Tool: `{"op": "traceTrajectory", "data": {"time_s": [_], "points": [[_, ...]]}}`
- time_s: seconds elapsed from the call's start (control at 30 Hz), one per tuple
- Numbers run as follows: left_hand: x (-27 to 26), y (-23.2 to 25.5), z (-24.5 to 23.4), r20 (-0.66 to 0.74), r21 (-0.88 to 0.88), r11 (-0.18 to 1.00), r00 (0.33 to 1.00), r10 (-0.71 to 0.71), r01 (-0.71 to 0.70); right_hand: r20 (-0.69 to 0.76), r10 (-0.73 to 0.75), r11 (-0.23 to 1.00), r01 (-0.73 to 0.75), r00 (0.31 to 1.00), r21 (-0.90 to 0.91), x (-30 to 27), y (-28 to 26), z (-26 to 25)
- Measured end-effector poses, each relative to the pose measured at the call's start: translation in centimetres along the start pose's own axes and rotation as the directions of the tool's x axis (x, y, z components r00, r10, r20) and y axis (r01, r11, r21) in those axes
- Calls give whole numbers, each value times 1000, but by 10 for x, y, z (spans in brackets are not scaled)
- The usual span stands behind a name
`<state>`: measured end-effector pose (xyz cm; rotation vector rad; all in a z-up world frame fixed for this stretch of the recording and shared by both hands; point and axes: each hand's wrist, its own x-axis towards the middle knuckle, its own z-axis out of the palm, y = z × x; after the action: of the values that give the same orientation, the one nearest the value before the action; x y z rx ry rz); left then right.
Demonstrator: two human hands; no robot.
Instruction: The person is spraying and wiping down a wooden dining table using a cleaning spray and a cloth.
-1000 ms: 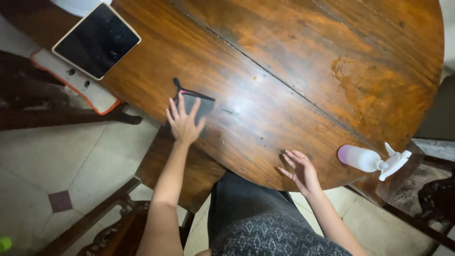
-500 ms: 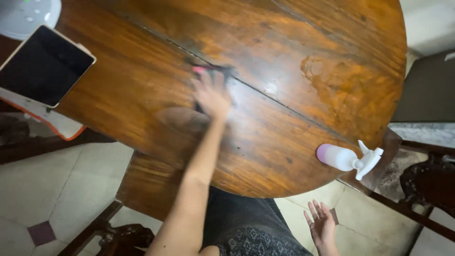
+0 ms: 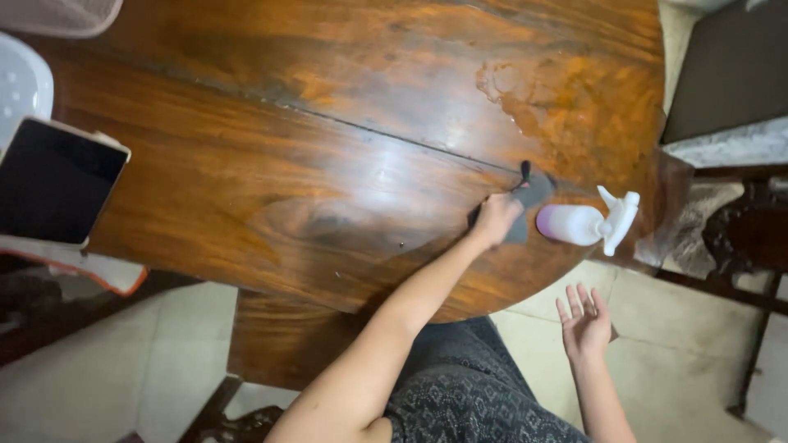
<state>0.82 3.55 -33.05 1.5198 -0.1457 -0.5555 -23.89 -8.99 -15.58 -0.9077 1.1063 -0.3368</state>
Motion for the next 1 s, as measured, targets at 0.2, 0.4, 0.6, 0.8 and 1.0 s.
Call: {"op": "traceTrajectory", "data": {"time_s": [0.2,0.4,0.6,0.8,1.0], "points": [[-38,130,-124,389,-916,-12,882,-265,400,0,-107,994,107,994,-33,-4,-11,17],[-99,147,-244,54,-995,76,977,-208,71,73,-221,974,223,973,-27,25,-12,14],[-200,131,-469,-527,-611,754,835,-159,-242,94,-207,978,209,974,-15,43,-17,15],[-269,95,-553,-712,308,892,702,-13,330,102,-176,980,185,979,-77,55,-39,19],[-268,83,-472,-576,788,559,628,523,257,150,-153,979,171,977,-111,81,-53,7]]}}
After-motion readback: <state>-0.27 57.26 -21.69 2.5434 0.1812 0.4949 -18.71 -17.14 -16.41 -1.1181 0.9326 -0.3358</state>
